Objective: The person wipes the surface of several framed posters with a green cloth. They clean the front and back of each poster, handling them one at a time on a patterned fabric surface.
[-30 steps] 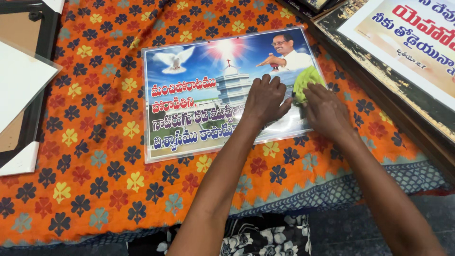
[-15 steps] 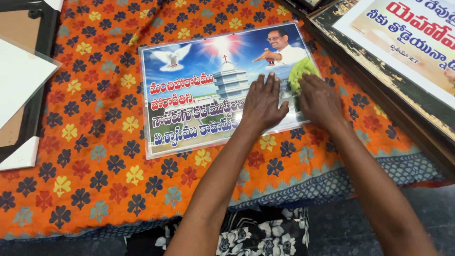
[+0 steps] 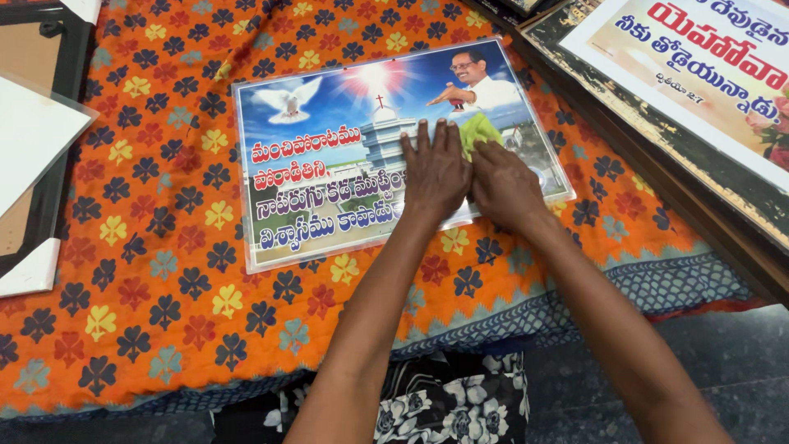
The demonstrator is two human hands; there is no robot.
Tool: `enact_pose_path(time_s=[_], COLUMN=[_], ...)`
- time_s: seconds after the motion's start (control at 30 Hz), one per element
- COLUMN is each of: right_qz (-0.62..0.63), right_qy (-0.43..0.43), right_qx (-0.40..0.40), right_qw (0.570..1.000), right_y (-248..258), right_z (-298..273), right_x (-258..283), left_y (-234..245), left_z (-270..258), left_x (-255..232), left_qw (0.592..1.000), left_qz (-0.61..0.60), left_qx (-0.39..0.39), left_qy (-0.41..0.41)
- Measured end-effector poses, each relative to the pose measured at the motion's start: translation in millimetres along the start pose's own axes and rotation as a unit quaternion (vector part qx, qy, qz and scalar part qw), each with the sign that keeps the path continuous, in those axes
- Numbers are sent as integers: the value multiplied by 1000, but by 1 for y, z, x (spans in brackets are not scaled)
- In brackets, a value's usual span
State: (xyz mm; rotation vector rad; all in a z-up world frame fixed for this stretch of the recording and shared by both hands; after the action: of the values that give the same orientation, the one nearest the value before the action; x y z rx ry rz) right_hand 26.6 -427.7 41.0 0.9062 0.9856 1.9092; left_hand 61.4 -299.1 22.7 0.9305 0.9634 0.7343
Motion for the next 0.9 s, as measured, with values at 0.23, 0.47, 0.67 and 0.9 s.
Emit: enact_pose_path(time_s=[0.23, 0.47, 0.67, 0.9], right_qz=[-86, -34, -90, 40], right_qy=[-97, -19, -119, -22], right_qx=[-5, -24, -21, 11], right_qw=[992, 999, 989, 999], right_y=[-2, -8, 8, -20], right_z=[18, -1, 4, 5], right_x=[-16, -4, -21, 47], left_y=[1, -8, -3, -3], left_z=[-1, 1, 2, 2], left_x=[2, 11, 25, 42], left_qw=[999, 1000, 990, 950], left_qz=[15, -19, -95, -230], left_qx=[49, -7, -98, -213], left_qy=[18, 24, 31, 20])
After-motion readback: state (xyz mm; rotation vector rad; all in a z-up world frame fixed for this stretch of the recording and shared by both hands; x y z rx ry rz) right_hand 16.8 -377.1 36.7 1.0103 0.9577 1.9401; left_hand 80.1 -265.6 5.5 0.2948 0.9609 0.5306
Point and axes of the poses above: each hand's wrist, its own z-axis towards the middle knuckle, its own y-axis out of the back of the hand, x = y × z, the point moved 6 cm from there along z, towards the middle knuckle, and after that the axes turned 2 degrees about -y, right-handed, at the moved point
